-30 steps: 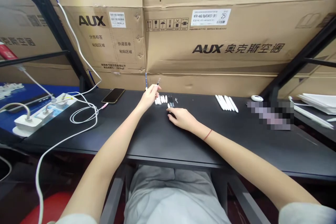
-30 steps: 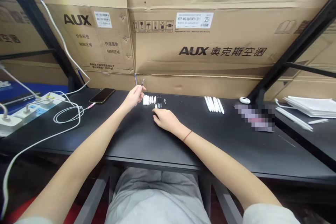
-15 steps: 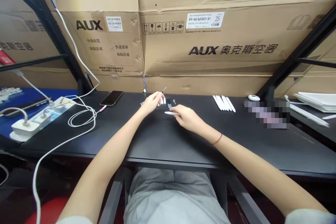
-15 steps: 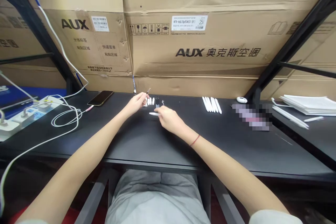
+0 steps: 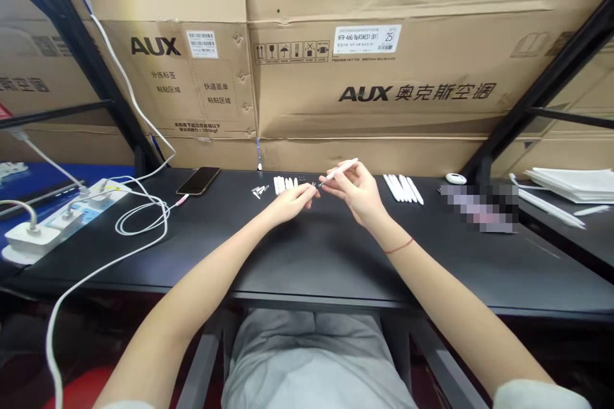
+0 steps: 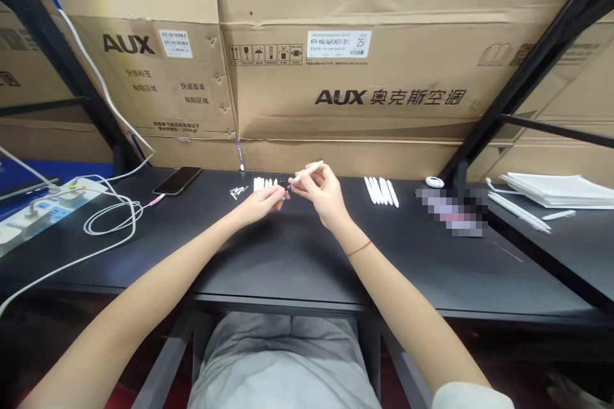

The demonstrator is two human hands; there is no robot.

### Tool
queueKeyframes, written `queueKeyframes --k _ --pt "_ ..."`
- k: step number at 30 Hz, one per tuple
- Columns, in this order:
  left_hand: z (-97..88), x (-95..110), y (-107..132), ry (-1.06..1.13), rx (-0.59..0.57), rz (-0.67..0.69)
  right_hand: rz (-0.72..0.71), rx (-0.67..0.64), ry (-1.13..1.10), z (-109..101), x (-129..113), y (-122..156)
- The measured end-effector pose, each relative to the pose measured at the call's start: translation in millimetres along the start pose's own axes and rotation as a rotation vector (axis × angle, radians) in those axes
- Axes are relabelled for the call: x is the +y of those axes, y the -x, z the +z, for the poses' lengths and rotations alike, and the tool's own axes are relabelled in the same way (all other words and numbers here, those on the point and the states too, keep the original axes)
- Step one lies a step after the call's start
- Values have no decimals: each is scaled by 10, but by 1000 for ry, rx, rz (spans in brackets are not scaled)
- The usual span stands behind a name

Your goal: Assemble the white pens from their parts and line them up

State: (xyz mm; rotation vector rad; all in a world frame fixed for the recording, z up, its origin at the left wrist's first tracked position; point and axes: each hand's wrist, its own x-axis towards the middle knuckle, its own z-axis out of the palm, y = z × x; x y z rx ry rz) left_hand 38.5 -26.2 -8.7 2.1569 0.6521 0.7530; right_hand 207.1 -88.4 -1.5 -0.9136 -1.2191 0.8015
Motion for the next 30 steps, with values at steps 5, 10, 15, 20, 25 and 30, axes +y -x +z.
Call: queueKeyframes --k 5,10,15,20,25,30 --pt "14 -31 -7 10 12 9 1 -14 17 -14 17 4" --pt "24 -32 -12 9 3 11 8 1 -23 7 5 21" --pt "1 33 13 -42 -3 11 -46 -14 78 53 5 43" --pt "-42 78 51 -41 -18 27 -98 -2 256 28 9 62" --pt "-72 28 33 -199 -22 77 -83 -80 352 -72 31 87" --pt "-107 -17 21 -333 -40 141 -130 -135 545 -143 37 111"
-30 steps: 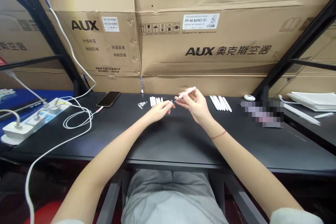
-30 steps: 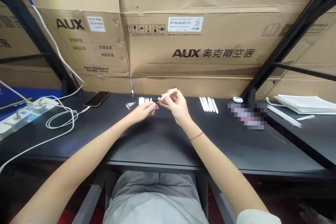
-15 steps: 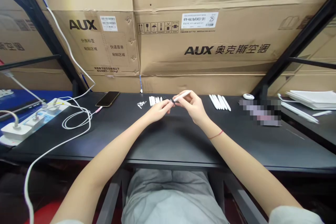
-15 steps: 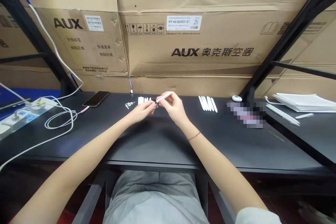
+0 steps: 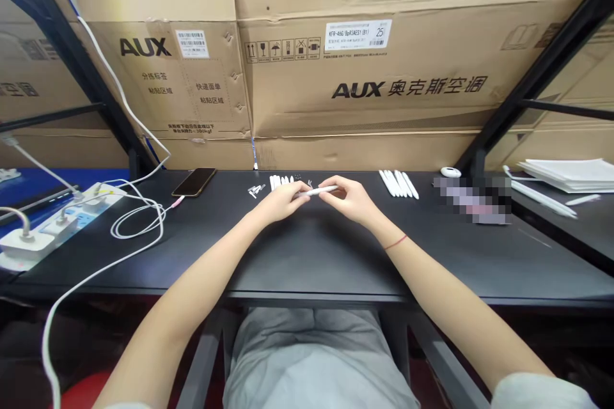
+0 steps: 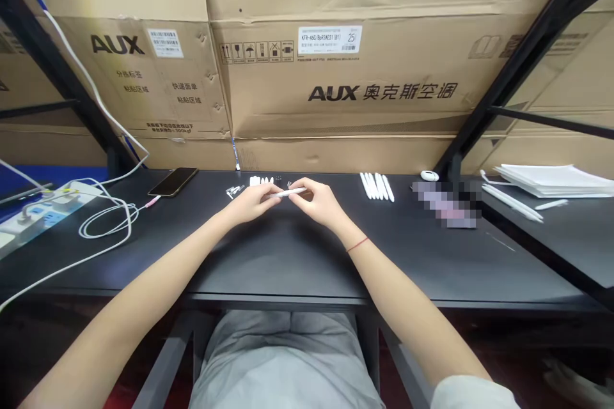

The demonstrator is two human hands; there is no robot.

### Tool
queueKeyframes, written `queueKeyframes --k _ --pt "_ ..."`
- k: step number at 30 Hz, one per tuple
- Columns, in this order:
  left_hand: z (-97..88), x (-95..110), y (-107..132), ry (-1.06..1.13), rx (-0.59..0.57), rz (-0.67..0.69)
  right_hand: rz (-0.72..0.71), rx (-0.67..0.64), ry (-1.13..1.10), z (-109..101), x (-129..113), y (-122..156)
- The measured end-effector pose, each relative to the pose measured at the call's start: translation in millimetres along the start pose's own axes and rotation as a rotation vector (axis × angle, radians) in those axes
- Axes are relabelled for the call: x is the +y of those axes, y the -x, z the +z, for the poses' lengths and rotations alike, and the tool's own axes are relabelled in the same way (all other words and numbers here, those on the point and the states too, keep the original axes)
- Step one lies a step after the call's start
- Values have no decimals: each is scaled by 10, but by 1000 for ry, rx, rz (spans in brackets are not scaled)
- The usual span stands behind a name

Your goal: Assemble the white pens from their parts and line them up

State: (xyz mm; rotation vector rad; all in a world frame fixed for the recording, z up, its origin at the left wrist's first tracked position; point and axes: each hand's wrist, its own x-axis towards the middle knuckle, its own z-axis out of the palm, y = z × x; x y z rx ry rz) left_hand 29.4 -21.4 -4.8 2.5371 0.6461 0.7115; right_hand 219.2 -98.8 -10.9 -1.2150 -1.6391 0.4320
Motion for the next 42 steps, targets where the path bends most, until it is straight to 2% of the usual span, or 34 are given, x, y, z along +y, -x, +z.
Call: queueKeyframes --k 5,7,13,17,20,24,30,33,39,42 --pt "5 -66 -3 -173 53 96 15 -119 257 -44 39 13" --pt "8 -93 -8 -230 57 109 35 -163 283 -55 77 9" --pt "0 -137 -5 -307 111 77 32 -75 98 -35 145 -10" --pt "3 -157 1 -325 123 60 81 -34 155 1 137 -7" --pt "8 -177 0 -318 125 60 29 6 115 18 138 -2" --pt "7 -179 2 -299 113 62 35 -24 221 23 141 7" --pt "4 -162 5 -260 108 74 -21 2 231 36 126 17" --pt "-9 -171 -1 -294 81 84 18 -33 273 54 119 28" --pt "-40 -190 -13 -363 61 99 -65 -14 338 83 130 33" --pt "-44 -180 -5 -443 57 148 -20 -10 361 103 137 31"
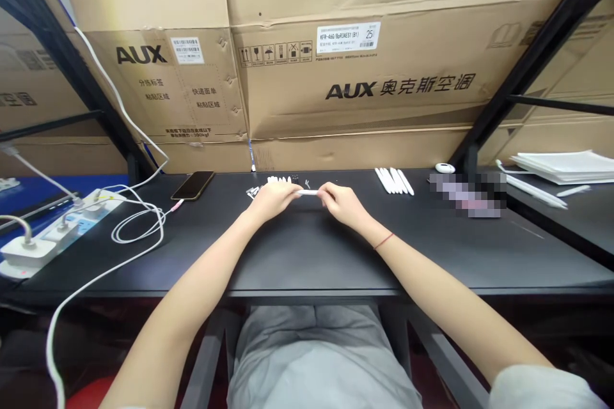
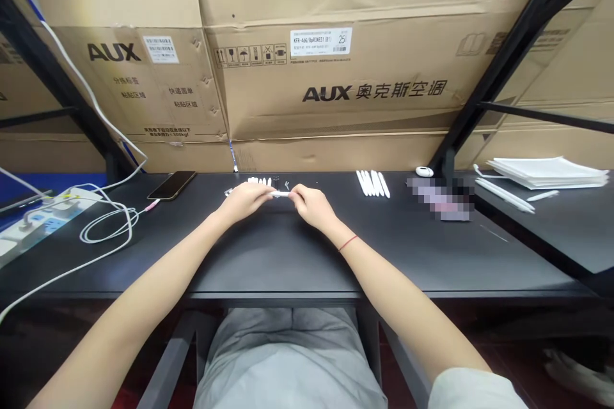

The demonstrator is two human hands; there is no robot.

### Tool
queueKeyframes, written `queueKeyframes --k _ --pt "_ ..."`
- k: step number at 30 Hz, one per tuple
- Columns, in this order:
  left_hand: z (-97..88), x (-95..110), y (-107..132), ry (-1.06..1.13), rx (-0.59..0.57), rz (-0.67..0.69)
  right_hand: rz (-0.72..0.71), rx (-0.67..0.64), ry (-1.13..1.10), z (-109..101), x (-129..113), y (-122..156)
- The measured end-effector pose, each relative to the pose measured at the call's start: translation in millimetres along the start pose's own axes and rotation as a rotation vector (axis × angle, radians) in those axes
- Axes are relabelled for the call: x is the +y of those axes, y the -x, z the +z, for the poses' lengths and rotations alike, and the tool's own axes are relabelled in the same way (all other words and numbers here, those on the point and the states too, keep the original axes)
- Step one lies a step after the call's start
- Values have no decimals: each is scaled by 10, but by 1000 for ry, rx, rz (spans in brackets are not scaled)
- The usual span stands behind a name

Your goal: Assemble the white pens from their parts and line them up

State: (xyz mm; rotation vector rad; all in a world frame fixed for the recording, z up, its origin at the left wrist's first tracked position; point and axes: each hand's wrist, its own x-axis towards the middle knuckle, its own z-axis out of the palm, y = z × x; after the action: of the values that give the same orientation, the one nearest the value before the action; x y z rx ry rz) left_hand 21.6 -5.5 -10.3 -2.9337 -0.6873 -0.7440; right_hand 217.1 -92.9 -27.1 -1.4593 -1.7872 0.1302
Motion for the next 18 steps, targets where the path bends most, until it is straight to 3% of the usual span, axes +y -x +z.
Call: queueKeyframes --k 4,11,14,18 --pt "-15 3 11 -115 39 50 40 -12 66 2 -20 7" --pt "-22 -22 -10 -165 167 126 1 -220 356 -121 -103 -6" --pt "-27 -72 -6 -171 258 67 180 -173 486 -222 10 -54" --pt "-32 -299 59 -169 294 -110 544 -62 636 -398 376 -55"
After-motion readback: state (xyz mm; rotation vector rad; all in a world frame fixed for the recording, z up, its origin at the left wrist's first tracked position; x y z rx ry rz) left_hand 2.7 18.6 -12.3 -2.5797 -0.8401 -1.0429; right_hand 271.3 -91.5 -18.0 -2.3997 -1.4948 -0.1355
